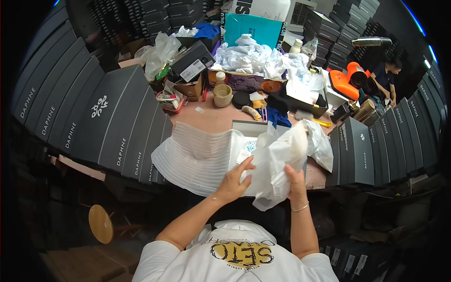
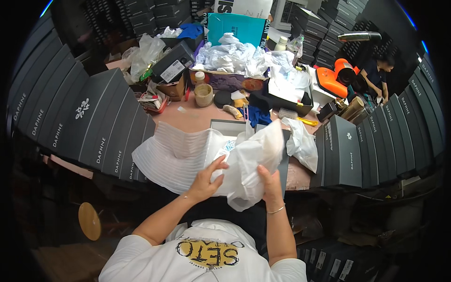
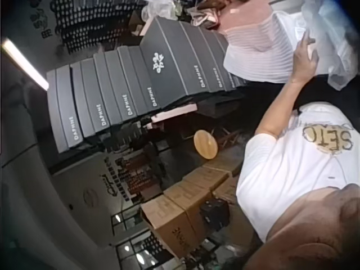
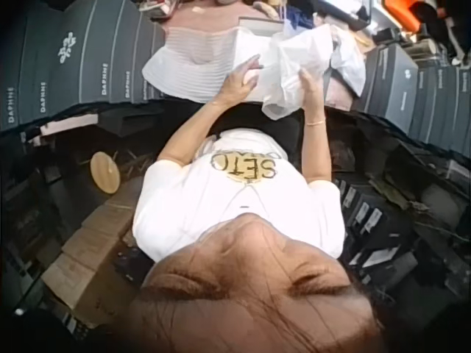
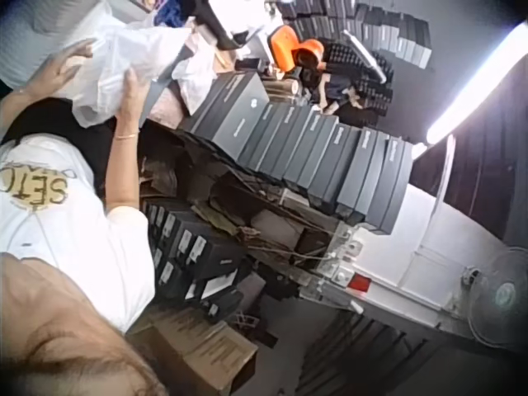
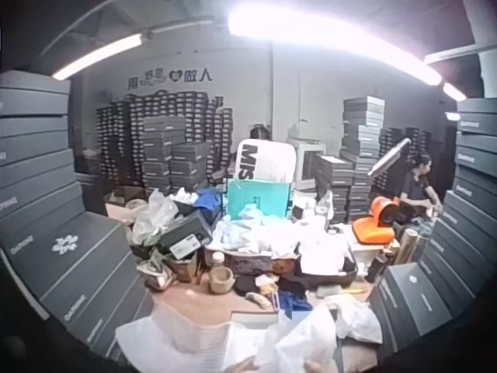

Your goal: The recorder is packing various pairs of shoes into boxes using tissue paper and protective foam wrap.

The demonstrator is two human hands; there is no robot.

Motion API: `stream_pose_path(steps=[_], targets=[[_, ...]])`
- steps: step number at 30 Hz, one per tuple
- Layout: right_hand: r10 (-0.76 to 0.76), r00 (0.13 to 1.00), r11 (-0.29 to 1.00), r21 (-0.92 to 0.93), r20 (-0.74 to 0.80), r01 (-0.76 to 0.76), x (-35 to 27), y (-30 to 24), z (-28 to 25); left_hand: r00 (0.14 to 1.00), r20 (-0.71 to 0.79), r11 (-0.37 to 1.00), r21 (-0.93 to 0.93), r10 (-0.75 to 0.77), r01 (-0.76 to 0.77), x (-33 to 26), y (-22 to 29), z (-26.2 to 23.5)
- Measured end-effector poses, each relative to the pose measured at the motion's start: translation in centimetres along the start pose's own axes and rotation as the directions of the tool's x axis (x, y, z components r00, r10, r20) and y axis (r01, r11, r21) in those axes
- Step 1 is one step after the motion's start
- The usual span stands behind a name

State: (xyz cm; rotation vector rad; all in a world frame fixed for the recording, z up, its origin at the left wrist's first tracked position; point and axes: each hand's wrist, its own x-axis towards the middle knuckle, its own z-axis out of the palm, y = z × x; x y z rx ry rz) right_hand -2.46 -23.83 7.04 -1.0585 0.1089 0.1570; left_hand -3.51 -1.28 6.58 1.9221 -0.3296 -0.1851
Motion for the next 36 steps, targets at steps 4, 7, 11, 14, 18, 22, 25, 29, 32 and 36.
stream_pose_path(steps=[4, 7, 11, 14, 18, 22, 25, 29, 32, 36], targets=[[-0.155, 0.986, 0.986, -0.078, -0.067, 0.15, -0.7, -3.5, -1.5, 0.984, 0.174, 0.597, 0.787, 0.031, -0.158, 0.1, -1.9, -2.2], [-0.24, 0.968, 0.96, -0.165, -0.068, 0.226, -0.9, -6.0, -3.1, 0.949, 0.282, 0.466, 0.864, -0.14, -0.188, 2.7, -2.2, -1.3], [-0.288, 0.948, 0.943, -0.211, -0.131, 0.257, -2.2, -7.4, -4.5, 0.875, 0.44, 0.51, 0.81, -0.201, -0.29, 7.6, -4.4, 1.5], [-0.374, 0.89, 0.893, -0.359, -0.261, 0.27, -3.8, -7.6, -5.9, 0.866, 0.476, 0.517, 0.786, -0.153, -0.34, 10.0, -8.7, 4.4], [-0.624, 0.734, 0.776, -0.317, -0.267, 0.545, -7.2, -11.1, -1.4, 0.814, 0.5, 0.582, 0.77, -0.295, -0.262, 11.1, -8.7, 4.3], [-0.532, 0.844, 0.845, -0.106, -0.072, 0.524, -5.4, -7.6, 4.0, 0.914, 0.388, 0.939, 0.342, -0.115, -0.027, 11.4, -6.7, -0.1], [-0.133, 0.924, 0.729, -0.596, 0.358, 0.336, 1.3, -5.2, 9.0, 0.974, -0.155, 0.929, 0.356, 0.165, -0.101, 5.4, -10.6, -4.8], [-0.076, 0.954, 0.117, -0.947, 0.292, 0.299, 7.7, 12.4, 1.5, 0.879, -0.476, 0.869, 0.441, 0.013, 0.225, -2.0, -10.6, -6.8], [0.084, 0.967, 0.079, -0.969, 0.239, 0.232, 8.6, 14.7, 1.7, 0.807, -0.241, 0.813, -0.396, -0.54, 0.427, -6.4, -13.3, -5.7], [0.259, 0.932, 0.367, -0.918, 0.252, 0.147, 8.7, 13.0, 2.6, 0.787, 0.089, 0.45, -0.778, -0.611, 0.438, -6.3, -12.3, -4.6]])
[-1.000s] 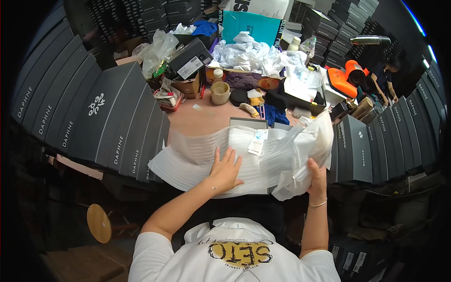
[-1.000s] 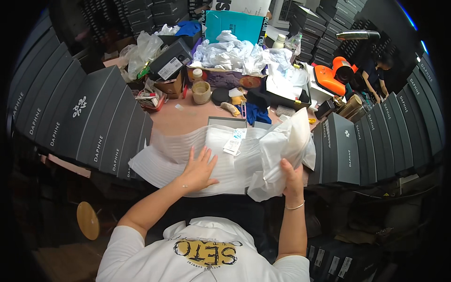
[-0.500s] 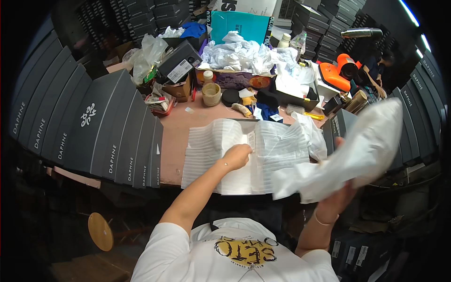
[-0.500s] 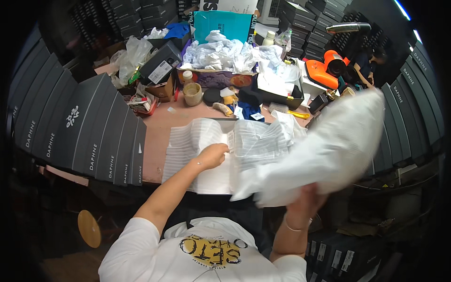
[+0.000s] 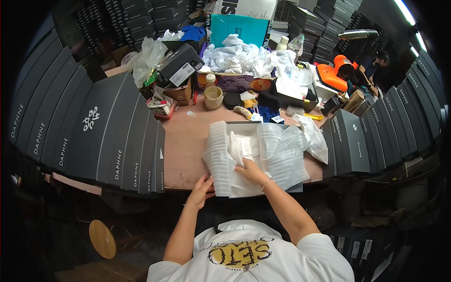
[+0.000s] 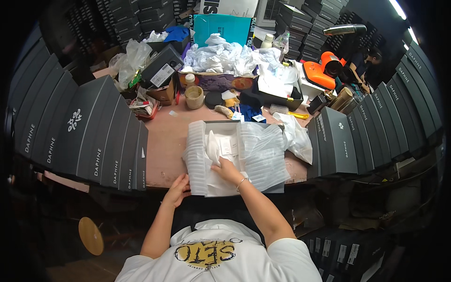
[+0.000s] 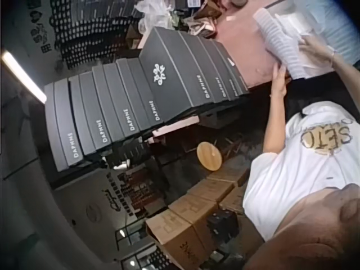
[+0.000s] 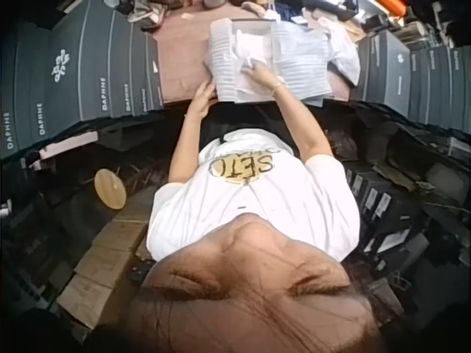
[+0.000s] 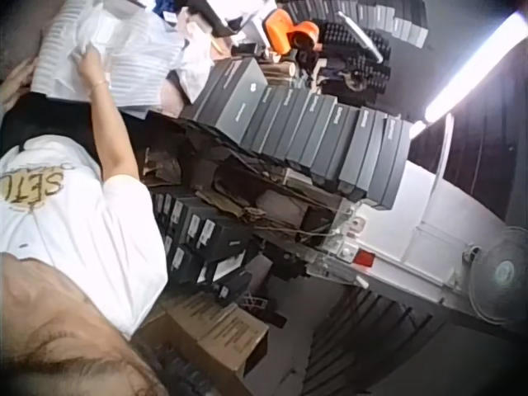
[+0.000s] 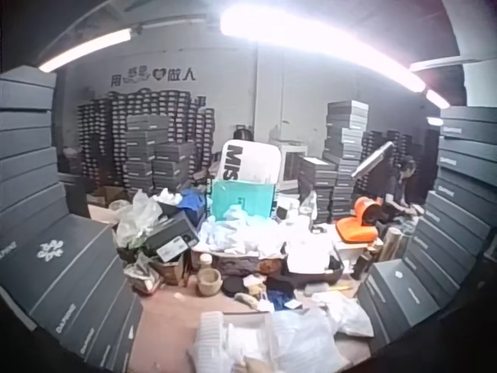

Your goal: The recorder is packing various pairs of shoes into boxes using tissue paper and protective foam wrap.

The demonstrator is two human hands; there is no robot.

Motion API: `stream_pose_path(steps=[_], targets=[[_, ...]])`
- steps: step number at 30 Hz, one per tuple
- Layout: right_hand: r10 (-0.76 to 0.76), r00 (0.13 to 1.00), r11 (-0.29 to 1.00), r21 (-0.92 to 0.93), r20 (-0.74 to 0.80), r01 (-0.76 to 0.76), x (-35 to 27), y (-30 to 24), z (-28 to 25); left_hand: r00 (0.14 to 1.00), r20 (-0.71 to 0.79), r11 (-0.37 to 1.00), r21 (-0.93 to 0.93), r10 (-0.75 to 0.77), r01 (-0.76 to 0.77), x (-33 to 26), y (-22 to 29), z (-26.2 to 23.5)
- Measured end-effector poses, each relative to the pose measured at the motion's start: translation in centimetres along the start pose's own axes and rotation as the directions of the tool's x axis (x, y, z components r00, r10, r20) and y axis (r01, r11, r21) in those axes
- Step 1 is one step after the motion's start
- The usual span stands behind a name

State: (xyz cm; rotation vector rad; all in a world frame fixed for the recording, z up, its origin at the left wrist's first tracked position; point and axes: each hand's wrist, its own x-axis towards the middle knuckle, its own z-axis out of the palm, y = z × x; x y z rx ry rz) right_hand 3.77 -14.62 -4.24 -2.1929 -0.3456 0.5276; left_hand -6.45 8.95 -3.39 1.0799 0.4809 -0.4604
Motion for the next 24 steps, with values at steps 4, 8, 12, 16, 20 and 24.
stream_pose_path(steps=[4, 8, 12, 16, 20, 24], targets=[[-0.055, 0.986, 0.881, -0.473, -0.16, -0.028, -0.9, -1.9, 2.5, 0.981, 0.105, 0.973, -0.184, 0.161, -0.14, 2.1, -0.8, -0.4], [-0.075, 0.997, 0.952, -0.295, 0.026, 0.079, 1.2, -5.2, -4.1, 0.882, -0.2, 0.898, -0.024, 0.427, -0.44, 1.2, 1.1, -1.6], [-0.241, 0.802, 0.832, -0.542, -0.546, -0.119, 6.8, -1.4, -15.8, 0.956, -0.177, 0.97, -0.022, 0.233, -0.241, 0.0, 1.4, -1.2], [-0.008, 0.898, 0.777, -0.569, -0.439, -0.271, 10.1, 8.4, -19.6, 0.972, -0.142, 0.982, 0.034, 0.187, -0.184, 2.1, -0.5, -1.0], [0.044, 0.894, 0.729, -0.597, -0.446, -0.334, 11.9, 6.0, -20.0, 0.985, -0.143, 0.989, 0.119, 0.101, -0.084, 2.5, -0.3, -2.0], [-0.25, 0.96, 0.841, -0.52, -0.127, 0.151, 14.6, 4.3, -19.3, 0.997, 0.054, 0.995, -0.088, 0.054, -0.049, 3.3, -0.4, -4.3]])
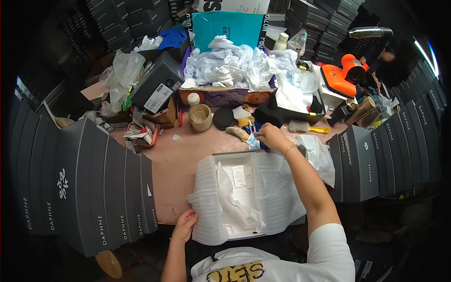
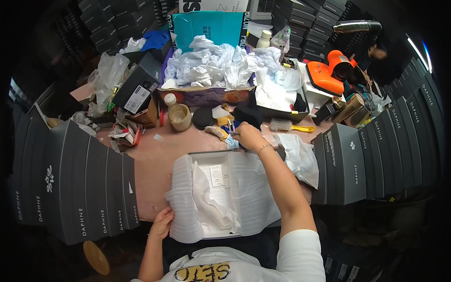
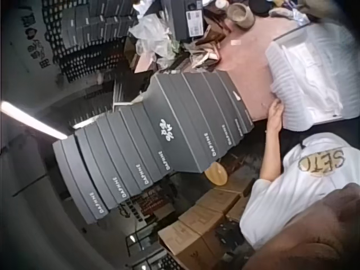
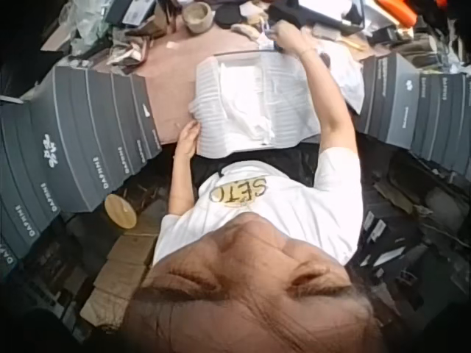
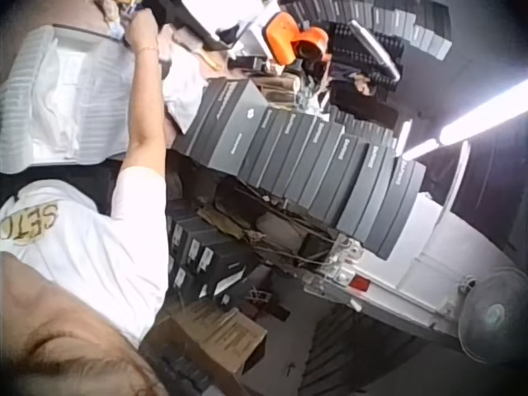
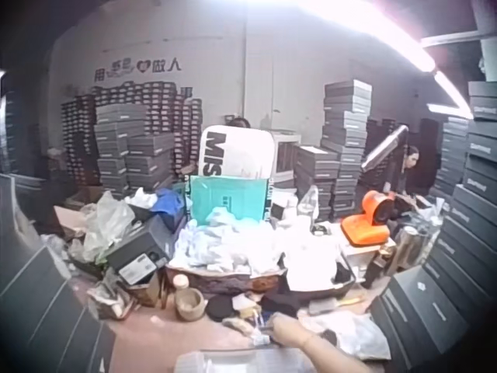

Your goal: The recorder is packing various pairs of shoes into boxes using tissue paper and protective foam wrap.

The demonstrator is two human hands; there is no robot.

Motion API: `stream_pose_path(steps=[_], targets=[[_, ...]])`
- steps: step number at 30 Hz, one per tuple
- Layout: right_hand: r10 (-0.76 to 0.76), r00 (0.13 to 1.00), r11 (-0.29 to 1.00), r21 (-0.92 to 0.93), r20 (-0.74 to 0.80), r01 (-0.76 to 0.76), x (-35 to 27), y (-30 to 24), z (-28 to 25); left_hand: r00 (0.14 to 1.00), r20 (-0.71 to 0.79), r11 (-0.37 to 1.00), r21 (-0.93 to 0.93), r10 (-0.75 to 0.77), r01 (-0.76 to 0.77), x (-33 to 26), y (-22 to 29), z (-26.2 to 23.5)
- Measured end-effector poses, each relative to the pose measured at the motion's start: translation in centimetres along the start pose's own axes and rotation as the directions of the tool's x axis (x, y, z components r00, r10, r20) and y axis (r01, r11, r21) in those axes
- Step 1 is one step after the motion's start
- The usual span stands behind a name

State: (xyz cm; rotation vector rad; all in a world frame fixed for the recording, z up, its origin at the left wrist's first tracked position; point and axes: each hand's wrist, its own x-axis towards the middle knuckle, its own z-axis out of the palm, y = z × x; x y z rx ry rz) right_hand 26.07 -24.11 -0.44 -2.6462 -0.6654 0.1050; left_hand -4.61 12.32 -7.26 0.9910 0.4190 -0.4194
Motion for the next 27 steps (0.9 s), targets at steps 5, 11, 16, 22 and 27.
stream_pose_path(steps=[5, 11, 16, 22, 27], targets=[[0.203, 0.979, 0.931, -0.315, 0.034, -0.182, 2.7, -0.5, 5.8, 1.0, -0.011, 0.992, -0.126, 0.007, -0.008, -0.6, 0.9, -0.1], [0.155, 0.944, 0.987, 0.083, -0.291, -0.137, -0.1, -5.3, -0.7, 0.993, -0.058, 0.974, -0.197, 0.107, -0.116, -4.2, 2.1, 2.3], [0.044, 0.998, 0.953, 0.3, -0.045, -0.029, -8.7, -11.8, -2.2, 0.986, 0.036, 0.955, -0.255, 0.164, -0.15, -5.1, 3.6, 5.0], [0.081, 0.958, 0.997, -0.016, 0.274, -0.08, -17.6, -18.9, 7.8, 0.954, 0.039, 0.927, -0.252, 0.296, -0.278, -5.7, 4.3, 7.1], [0.115, 0.983, 0.988, 0.086, 0.146, -0.129, -18.2, -18.6, 10.0, 0.876, 0.047, 0.865, -0.186, 0.481, -0.465, -5.5, 8.7, 10.4]])
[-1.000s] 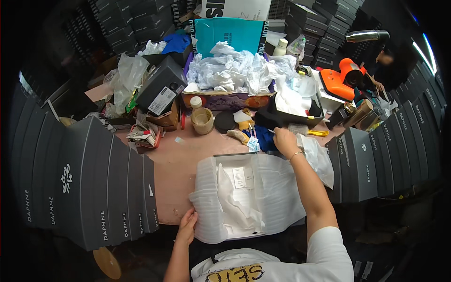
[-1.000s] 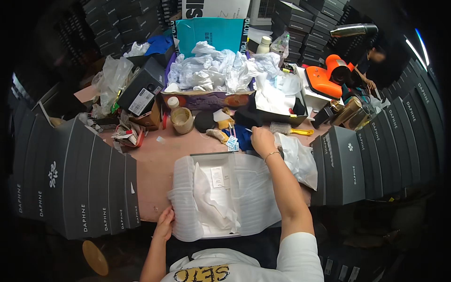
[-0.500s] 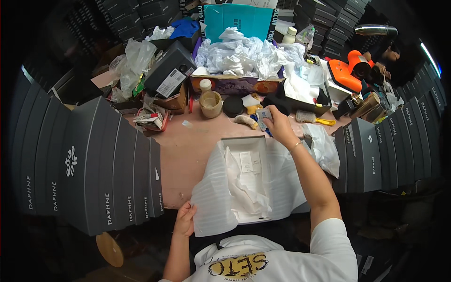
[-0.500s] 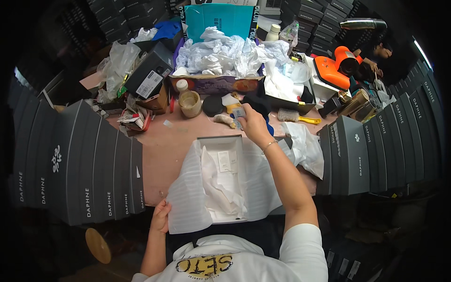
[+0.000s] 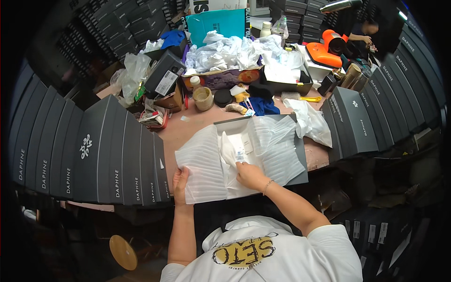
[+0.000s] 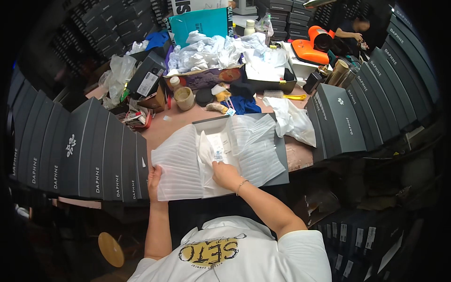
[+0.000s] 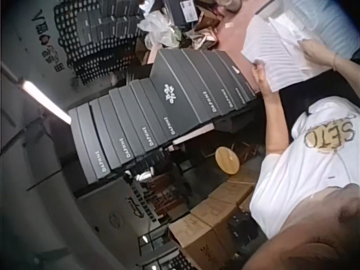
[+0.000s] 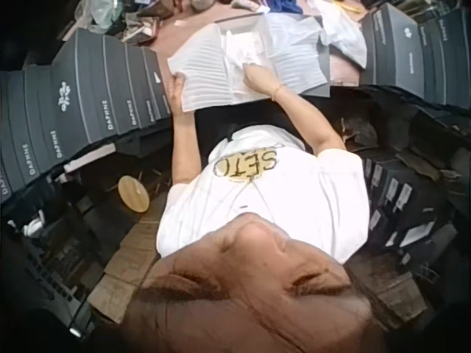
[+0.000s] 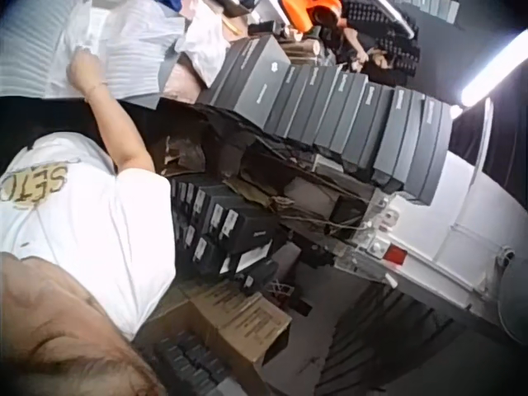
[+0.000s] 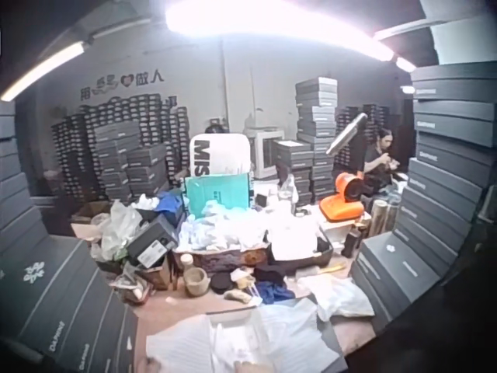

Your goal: The recorder is packing various pairs of shoes into boxes using tissue paper and protective foam wrap.

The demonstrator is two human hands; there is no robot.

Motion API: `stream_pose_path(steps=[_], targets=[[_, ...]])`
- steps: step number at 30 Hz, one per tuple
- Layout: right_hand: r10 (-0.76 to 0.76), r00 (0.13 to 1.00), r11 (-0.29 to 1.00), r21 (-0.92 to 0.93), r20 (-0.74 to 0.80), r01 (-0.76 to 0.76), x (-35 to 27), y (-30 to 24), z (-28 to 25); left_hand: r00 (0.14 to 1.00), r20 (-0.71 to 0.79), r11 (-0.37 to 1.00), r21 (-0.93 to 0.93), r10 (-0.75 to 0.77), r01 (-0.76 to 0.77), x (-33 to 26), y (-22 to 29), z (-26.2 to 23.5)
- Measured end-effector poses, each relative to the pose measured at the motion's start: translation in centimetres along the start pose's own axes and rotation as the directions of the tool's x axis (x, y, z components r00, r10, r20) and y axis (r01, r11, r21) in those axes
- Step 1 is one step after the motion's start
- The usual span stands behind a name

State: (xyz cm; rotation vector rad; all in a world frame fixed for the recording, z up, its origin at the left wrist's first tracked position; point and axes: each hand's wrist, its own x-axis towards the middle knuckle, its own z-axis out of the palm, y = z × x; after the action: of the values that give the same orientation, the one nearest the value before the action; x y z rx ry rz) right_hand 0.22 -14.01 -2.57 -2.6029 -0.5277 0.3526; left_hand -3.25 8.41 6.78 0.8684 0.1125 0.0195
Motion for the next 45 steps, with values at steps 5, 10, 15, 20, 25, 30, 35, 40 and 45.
stream_pose_path(steps=[5, 10, 15, 20, 25, 30, 35, 40, 45], targets=[[0.057, 0.998, 0.998, -0.031, 0.018, -0.057, 1.3, -0.9, 3.7, 0.987, 0.153, 0.971, 0.22, 0.055, -0.088, 1.0, -4.9, 1.6], [0.065, 0.926, 0.988, 0.153, -0.371, -0.008, -1.4, 0.2, -9.7, 0.952, 0.238, 0.637, 0.708, 0.192, -0.306, 2.1, -6.9, 0.1], [0.103, 0.598, 0.834, -0.258, -0.795, -0.487, 0.2, 11.9, -17.7, 0.685, 0.724, -0.499, 0.565, -0.082, -0.657, 5.2, -11.4, 3.4], [0.407, 0.721, 0.808, -0.147, -0.561, -0.57, 0.1, 21.4, -18.5, 0.764, 0.232, -0.507, 0.629, -0.602, -0.59, 8.6, -11.8, 5.3], [0.383, 0.672, 0.901, 0.096, -0.634, -0.423, -4.0, 25.5, -23.1, 0.79, 0.604, -0.057, 0.789, -0.109, -0.611, 7.6, -13.4, 2.0], [0.158, 0.914, 0.969, -0.12, -0.375, -0.217, -2.6, 21.8, -20.1, 0.883, 0.463, 0.432, 0.784, 0.073, -0.446, 7.3, -9.7, 5.8], [0.339, 0.873, 0.881, -0.208, -0.35, -0.426, -0.2, 20.2, -15.8, 0.835, 0.538, 0.457, 0.775, -0.113, -0.437, 4.0, -9.5, 5.1], [0.056, 0.648, 0.954, -0.151, -0.76, -0.26, -2.0, 23.3, -22.1, 0.851, 0.524, 0.426, 0.777, -0.03, -0.463, 3.0, -7.5, 2.8], [0.026, 0.826, 0.995, 0.091, -0.564, 0.032, -8.7, 10.3, -32.0, 0.794, 0.606, 0.526, 0.661, 0.046, -0.535, 2.8, -3.5, 12.0]])
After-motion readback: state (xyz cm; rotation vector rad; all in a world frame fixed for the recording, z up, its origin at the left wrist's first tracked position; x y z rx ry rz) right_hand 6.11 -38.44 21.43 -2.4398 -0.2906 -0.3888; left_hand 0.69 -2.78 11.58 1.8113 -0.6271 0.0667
